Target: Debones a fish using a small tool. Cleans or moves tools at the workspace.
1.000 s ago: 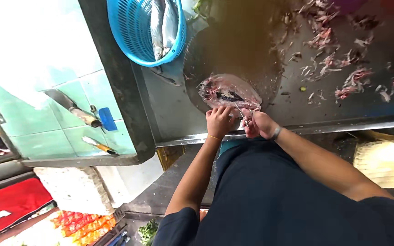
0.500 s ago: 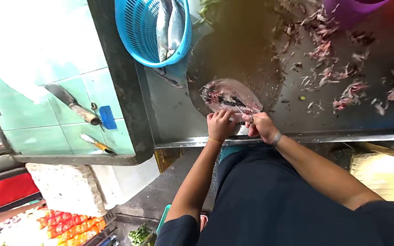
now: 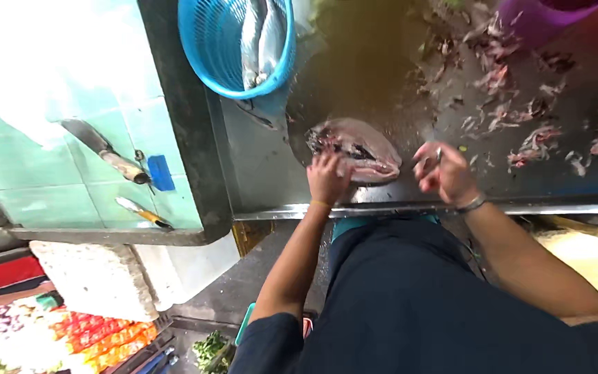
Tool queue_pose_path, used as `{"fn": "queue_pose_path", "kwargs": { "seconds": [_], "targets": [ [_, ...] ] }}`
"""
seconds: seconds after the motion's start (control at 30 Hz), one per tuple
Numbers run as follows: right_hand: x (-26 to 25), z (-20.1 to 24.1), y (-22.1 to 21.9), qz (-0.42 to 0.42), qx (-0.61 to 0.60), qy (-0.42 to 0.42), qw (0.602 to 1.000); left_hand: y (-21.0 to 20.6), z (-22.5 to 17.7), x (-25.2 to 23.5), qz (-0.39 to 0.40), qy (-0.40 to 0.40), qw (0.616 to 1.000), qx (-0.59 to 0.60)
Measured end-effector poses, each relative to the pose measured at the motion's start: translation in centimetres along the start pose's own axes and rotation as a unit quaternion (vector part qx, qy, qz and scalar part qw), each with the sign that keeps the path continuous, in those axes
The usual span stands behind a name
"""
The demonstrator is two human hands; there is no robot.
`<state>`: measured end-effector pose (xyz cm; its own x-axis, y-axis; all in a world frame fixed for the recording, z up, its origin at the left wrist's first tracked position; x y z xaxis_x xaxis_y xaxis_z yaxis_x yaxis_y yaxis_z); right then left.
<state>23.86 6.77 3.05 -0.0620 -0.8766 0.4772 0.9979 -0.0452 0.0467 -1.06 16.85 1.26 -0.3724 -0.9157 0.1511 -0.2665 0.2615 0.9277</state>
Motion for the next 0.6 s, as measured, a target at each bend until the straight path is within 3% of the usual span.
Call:
{"fn": "queue_pose_path", "kwargs": {
  "seconds": [0.07,0.1,0.23,0.3,0.43,0.53,0.6],
  "targets": [
    [1.0,0.7,2.4,-0.067,0.076,0.028,0.994,1.4,1.3,-2.1,-0.024,0.037,0.999,0.010],
    [1.1,0.9,1.8,-0.056,0.112,0.049,0.991,2.1,2.0,-3.7,-0.038,0.054,0.998,0.008],
    [1.0,-4.8,-7.0,0.133,0.047,-0.073,0.987,2.6,3.5,-5.9,-0.032,0.104,0.994,-0.007],
    [-0.3,-7.3,-9.6,0.172,0.002,-0.133,0.976,1.7,3.8,-7.0,-0.007,0.108,0.994,-0.007],
    [-0.9,-5.1,-7.9,0.110,-0.013,-0.102,0.989,0.1,3.7,-8.4,0.049,0.121,0.991,-0.020],
    [-1.1,-5.4,-9.1,0.161,-0.043,-0.131,0.977,-0.3,3.4,-9.0,0.067,0.126,0.989,-0.027],
    [-1.5,-5.1,-8.3,0.154,0.024,-0.115,0.981,-0.2,3.5,-8.2,0.098,0.143,0.984,-0.034]
  ]
}}
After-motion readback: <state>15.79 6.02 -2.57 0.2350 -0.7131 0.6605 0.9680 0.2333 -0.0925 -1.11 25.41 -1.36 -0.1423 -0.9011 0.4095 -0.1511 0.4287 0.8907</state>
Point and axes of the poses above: each hand's wrist, its own x-axis away from the middle knuckle, its own y-axis out of the back of the hand, z = x × y, the point moved 9 cm from there along -x, towards the middle knuckle, and after that the axes turned 4 degrees about y, right-handed, at the moved point
